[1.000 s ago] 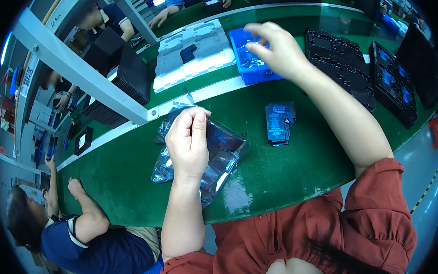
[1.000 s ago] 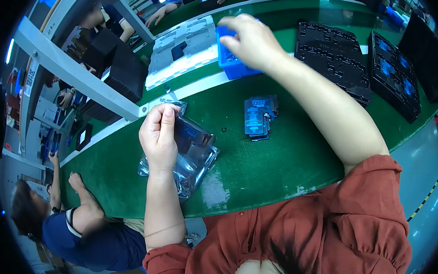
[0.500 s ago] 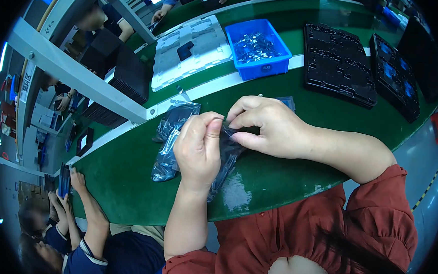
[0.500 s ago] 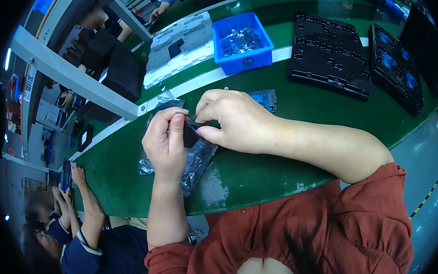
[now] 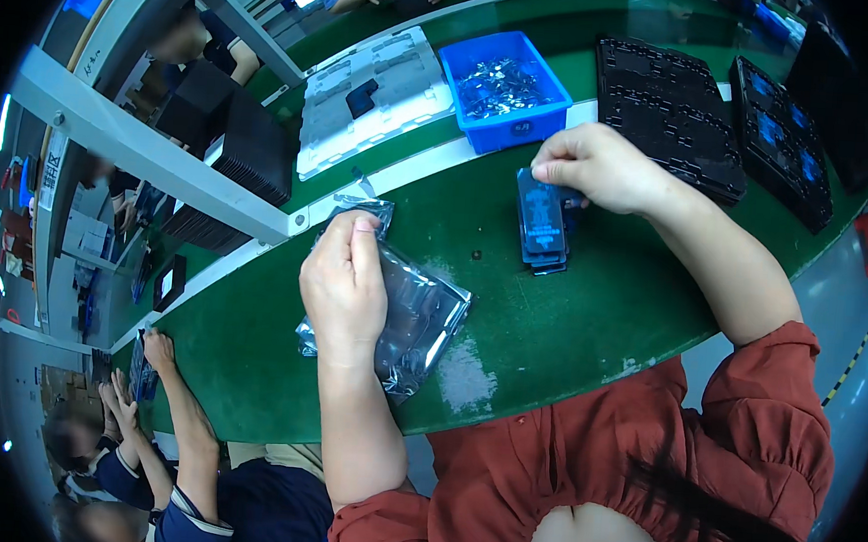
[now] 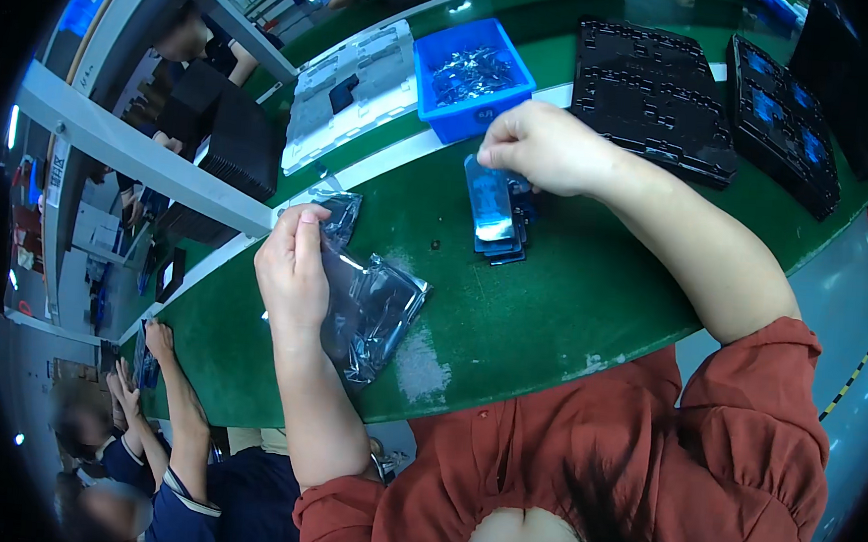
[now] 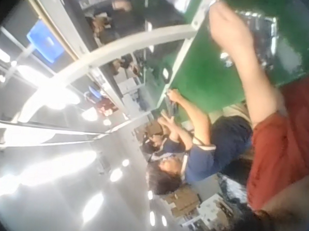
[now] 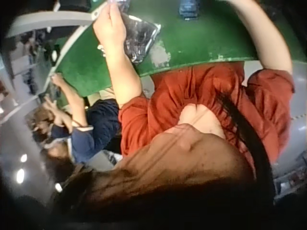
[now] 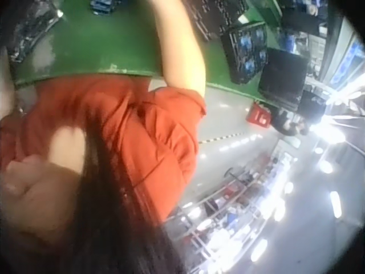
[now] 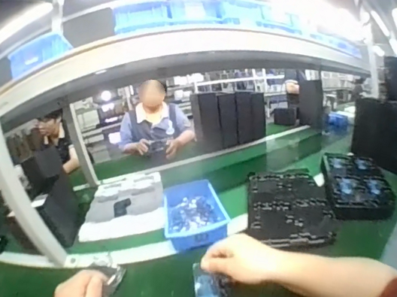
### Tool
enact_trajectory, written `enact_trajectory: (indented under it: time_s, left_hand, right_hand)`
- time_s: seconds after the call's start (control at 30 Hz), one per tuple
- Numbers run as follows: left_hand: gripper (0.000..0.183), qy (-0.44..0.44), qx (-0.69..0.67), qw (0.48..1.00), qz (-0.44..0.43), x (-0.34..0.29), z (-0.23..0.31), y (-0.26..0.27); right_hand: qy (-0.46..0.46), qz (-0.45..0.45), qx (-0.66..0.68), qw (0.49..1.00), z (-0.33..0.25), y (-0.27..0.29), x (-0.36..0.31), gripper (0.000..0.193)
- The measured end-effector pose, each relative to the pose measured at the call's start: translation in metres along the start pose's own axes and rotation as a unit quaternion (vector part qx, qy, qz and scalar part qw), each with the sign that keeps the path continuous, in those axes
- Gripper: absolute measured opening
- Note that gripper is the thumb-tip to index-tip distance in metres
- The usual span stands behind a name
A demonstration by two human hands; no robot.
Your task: The person repeatedly picks up small blue electronic components from a black tray and places them into clear plastic bags on a green workbench. They seal each bag and set it aside, then retrieve more components from the tray to continue the process.
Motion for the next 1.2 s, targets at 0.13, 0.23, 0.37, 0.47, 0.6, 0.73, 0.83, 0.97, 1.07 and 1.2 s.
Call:
enact_trajectory:
  time_s: [0.13,0.23,0.37,0.47,0.6,0.73,0.83,0.97,1.07,1.2]
  left_hand:
    - [0.026,0.022,0.111,0.993,-0.029,0.002,-0.002,0.004]
    - [0.029,-0.008,0.162,0.986,-0.043,0.0,-0.002,0.006]
    - [0.062,-0.005,0.247,0.965,-0.088,-0.008,-0.012,0.009]
    - [0.103,0.05,0.292,0.94,-0.171,-0.016,-0.014,0.018]
    - [0.113,0.101,0.3,0.901,-0.295,-0.035,-0.017,0.011]
    - [0.099,0.088,0.216,0.928,-0.29,-0.048,-0.026,0.009]
    - [0.083,0.076,0.236,0.931,-0.268,-0.053,-0.007,0.007]
    - [0.066,0.125,0.133,0.954,-0.236,-0.063,-0.013,0.006]
    - [0.051,0.128,0.124,0.956,-0.233,-0.069,-0.018,0.007]
    - [0.025,0.167,-0.02,0.96,-0.222,-0.07,-0.028,0.026]
  right_hand:
    - [0.217,0.179,-0.26,0.924,0.016,-0.013,-0.005,0.023]
    - [0.271,0.178,-0.233,0.917,0.0,-0.018,-0.014,0.027]
    - [0.368,0.136,-0.232,0.89,-0.005,-0.033,-0.026,0.024]
    - [0.401,0.132,-0.258,0.869,-0.011,-0.038,-0.032,0.022]
    - [0.422,0.094,-0.25,0.866,-0.009,-0.044,-0.033,0.022]
    - [0.444,0.062,-0.226,0.865,-0.006,-0.051,-0.034,0.016]
    - [0.49,0.075,-0.208,0.843,-0.007,-0.059,-0.038,0.015]
    - [0.526,0.039,-0.212,0.823,-0.011,-0.069,-0.048,0.017]
    - [0.544,0.019,-0.215,0.811,-0.014,-0.073,-0.052,0.018]
    - [0.557,0.003,-0.208,0.804,-0.014,-0.072,-0.053,0.016]
Point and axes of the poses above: each hand's wrist, its own x-axis towards the middle knuckle, its own y-axis out of the back of the hand, z = x × y, the point moved 2 cm from there along x, towards the middle knuckle
